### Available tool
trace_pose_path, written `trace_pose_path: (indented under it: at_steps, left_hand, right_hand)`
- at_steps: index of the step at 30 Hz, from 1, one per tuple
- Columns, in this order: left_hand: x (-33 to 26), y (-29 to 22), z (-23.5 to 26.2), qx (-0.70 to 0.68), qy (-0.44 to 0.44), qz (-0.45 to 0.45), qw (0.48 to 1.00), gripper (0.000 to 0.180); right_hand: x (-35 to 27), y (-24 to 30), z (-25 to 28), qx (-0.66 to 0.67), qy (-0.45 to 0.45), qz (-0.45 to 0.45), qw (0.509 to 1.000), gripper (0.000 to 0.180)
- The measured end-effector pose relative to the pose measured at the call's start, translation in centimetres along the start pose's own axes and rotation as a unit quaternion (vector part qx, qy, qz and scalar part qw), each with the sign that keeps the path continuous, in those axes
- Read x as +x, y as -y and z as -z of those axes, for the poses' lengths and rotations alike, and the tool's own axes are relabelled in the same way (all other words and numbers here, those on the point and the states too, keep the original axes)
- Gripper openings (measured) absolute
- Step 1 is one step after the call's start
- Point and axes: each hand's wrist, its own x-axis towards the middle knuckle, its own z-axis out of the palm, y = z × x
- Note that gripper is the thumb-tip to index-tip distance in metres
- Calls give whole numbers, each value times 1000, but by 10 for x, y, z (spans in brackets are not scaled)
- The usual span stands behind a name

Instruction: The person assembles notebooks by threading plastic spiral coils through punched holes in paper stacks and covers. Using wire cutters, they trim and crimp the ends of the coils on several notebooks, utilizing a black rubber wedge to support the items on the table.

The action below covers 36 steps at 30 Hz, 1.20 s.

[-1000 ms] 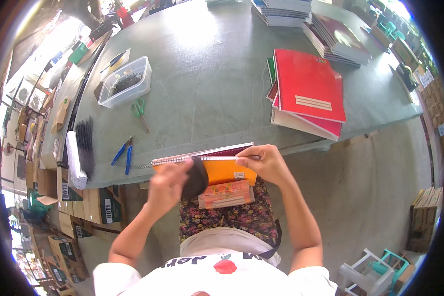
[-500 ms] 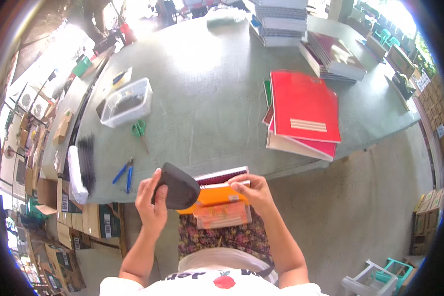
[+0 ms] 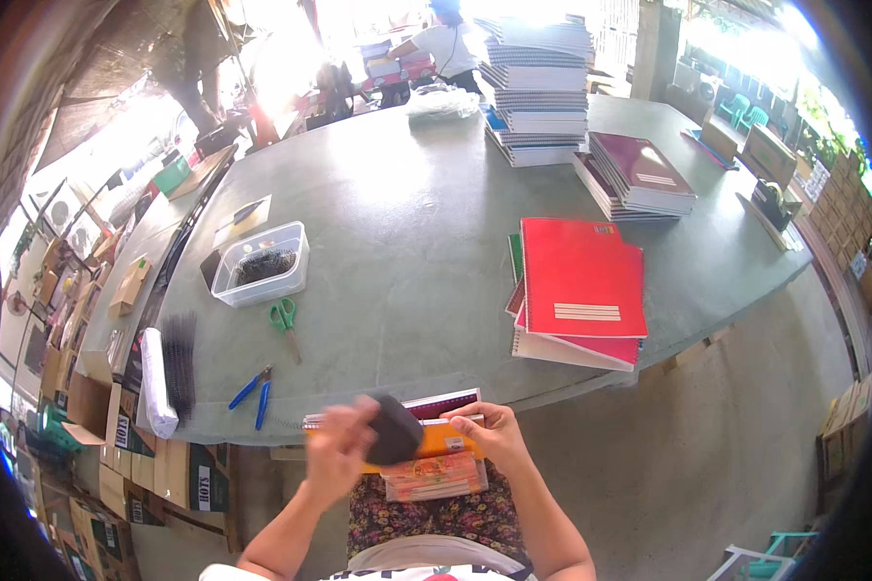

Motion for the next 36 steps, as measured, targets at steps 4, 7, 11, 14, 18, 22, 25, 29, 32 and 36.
trace_pose_path:
  at_steps: [4,7,11,14,18,22,25,29,32,36]
  left_hand:
    - [-6,7,-16,10,87,-21,996,46]
    - [-13,11,-19,58,192,-92,975,43]
    - [3,-12,-18,-1,-82,57,995,36]
    - [-13,-9,-22,92,252,-58,962,34]
    - [27,-29,-4,30,-73,45,996,44]
    - [1,-21,-25,85,181,-54,978,36]
    - [39,-37,-16,41,-98,-32,994,45]
    - [15,-29,-29,100,259,-94,956,35]
    - [19,-29,-30,100,248,-123,956,38]
    - [22,-25,-33,85,291,-85,949,41]
  right_hand:
    - [-3,-12,8,-4,-24,16,1000,15]
    - [1,-4,4,-3,-30,-7,1000,16]
    - [-3,-12,4,-25,-53,6,998,25]
    - [-3,-13,8,69,-21,-25,997,42]
    - [-6,-19,15,52,-16,-25,998,43]
    - [-3,-15,7,59,-43,-61,995,49]
    - [-7,-12,6,61,-10,-30,998,49]
    - [-5,-18,1,103,-30,-45,993,47]
    - [-5,-11,2,62,-12,-23,998,47]
    - [-4,-15,8,78,24,-48,995,54]
